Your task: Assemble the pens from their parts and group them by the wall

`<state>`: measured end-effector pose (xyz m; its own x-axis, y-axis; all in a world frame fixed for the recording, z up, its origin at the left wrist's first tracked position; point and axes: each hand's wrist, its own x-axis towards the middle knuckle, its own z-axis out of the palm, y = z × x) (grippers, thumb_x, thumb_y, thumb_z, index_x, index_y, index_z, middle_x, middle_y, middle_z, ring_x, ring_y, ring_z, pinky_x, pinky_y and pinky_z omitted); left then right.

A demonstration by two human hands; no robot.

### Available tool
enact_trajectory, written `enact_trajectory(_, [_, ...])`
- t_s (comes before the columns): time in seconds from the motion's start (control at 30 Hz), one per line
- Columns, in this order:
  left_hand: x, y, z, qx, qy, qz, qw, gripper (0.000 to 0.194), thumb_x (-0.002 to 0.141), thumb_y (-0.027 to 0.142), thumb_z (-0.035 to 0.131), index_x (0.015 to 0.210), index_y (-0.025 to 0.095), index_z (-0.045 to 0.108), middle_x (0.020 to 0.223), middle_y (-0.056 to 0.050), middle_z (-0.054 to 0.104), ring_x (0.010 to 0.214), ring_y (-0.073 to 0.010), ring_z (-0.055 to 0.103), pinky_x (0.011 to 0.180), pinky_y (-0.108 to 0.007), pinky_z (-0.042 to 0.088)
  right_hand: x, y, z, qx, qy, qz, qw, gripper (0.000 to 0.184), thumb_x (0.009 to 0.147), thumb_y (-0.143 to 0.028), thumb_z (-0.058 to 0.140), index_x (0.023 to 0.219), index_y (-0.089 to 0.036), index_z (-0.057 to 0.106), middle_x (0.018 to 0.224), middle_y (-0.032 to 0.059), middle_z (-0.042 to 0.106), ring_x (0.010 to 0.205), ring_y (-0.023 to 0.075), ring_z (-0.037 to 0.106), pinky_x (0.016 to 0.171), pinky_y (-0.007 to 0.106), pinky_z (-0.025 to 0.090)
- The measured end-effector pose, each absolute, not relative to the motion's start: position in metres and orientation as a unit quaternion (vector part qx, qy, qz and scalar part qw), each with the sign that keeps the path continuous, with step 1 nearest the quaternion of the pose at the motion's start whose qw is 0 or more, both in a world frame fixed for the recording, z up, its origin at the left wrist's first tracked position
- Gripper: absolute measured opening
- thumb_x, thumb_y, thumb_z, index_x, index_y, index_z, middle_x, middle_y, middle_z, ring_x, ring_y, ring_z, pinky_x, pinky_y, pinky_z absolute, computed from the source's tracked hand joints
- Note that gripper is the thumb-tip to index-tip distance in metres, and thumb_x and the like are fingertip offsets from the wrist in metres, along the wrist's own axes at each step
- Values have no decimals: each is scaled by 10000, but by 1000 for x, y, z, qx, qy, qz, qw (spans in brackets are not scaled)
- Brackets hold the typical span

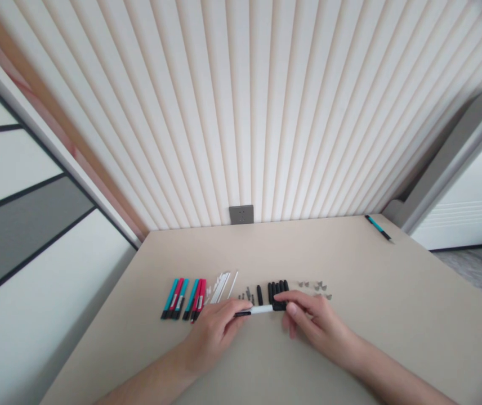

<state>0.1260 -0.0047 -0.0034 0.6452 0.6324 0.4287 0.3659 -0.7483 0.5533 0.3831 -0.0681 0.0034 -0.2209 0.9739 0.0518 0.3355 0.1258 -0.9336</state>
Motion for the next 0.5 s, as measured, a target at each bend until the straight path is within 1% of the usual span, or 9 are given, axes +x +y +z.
enact_trajectory(0.07, [126, -4, -4, 871, 299, 324, 219, 176, 942, 168, 545, 1100, 218, 604, 902, -17, 721, 748, -134, 683, 710, -210, 522, 383, -69, 6, -507, -662, 410, 368, 339, 958, -415, 504, 1234, -241, 594, 809, 34, 719, 705, 174, 673, 532, 233, 488])
enact_trajectory(0.13, [126, -3, -4, 866, 300, 332, 224, 183, 935, 153, 549, 1099, 215, 600, 911, -17, 713, 742, -129, 674, 690, -200, 514, 384, -68, 8, -517, -661, 404, 364, 299, 943, -380, 534, 1201, -245, 599, 826, 32, 718, 767, 181, 669, 534, 221, 475])
enact_trajectory(0.2, [127, -3, -4, 868, 290, 333, 228, 191, 933, 139, 544, 1101, 211, 598, 894, -15, 703, 730, -124, 665, 683, -195, 507, 385, -68, 7, -525, -652, 414, 358, 248, 952, -365, 520, 1143, -238, 616, 811, 24, 721, 764, 175, 664, 544, 217, 468])
enact_trajectory(0.27, [127, -4, -4, 872, 280, 330, 230, 199, 932, 132, 544, 1108, 209, 593, 891, -16, 697, 740, -125, 663, 699, -198, 505, 386, -67, 5, -533, -660, 405, 342, 237, 965, -382, 499, 1002, -218, 666, 741, 14, 705, 680, 160, 639, 541, 221, 448])
enact_trajectory(0.33, [127, -5, -4, 875, 277, 325, 229, 202, 934, 130, 542, 1115, 209, 588, 911, -22, 698, 770, -131, 666, 726, -206, 506, 387, -67, 4, -542, -680, 381, 315, 390, 993, -410, 435, 783, -194, 683, 610, 1, 642, 555, 134, 572, 522, 229, 414])
enact_trajectory(0.37, [127, -5, -5, 875, 278, 323, 229, 202, 934, 132, 544, 1115, 210, 587, 921, -25, 700, 782, -134, 668, 734, -210, 506, 388, -66, 4, -544, -688, 371, 305, 470, 1007, -418, 390, 711, -187, 673, 572, -1, 614, 516, 125, 540, 514, 233, 402])
enact_trajectory(0.4, [126, -5, -5, 876, 280, 321, 228, 201, 935, 133, 543, 1115, 212, 587, 928, -26, 702, 788, -136, 668, 739, -213, 506, 388, -66, 4, -546, -693, 365, 300, 504, 1018, -418, 354, 712, -186, 681, 575, 3, 611, 512, 124, 533, 522, 238, 405])
enact_trajectory(0.43, [126, -5, -5, 875, 282, 320, 228, 202, 936, 134, 541, 1116, 212, 587, 929, -26, 703, 782, -135, 668, 735, -213, 505, 389, -66, 5, -547, -693, 360, 302, 482, 1021, -415, 344, 794, -189, 704, 620, 11, 636, 544, 131, 555, 545, 243, 423])
enact_trajectory(0.5, [127, -5, -4, 874, 284, 321, 228, 198, 937, 137, 542, 1114, 212, 588, 918, -24, 705, 752, -130, 664, 715, -208, 504, 390, -65, 6, -545, -694, 345, 320, 337, 994, -410, 429, 1069, -208, 688, 798, 36, 699, 678, 163, 617, 621, 259, 473])
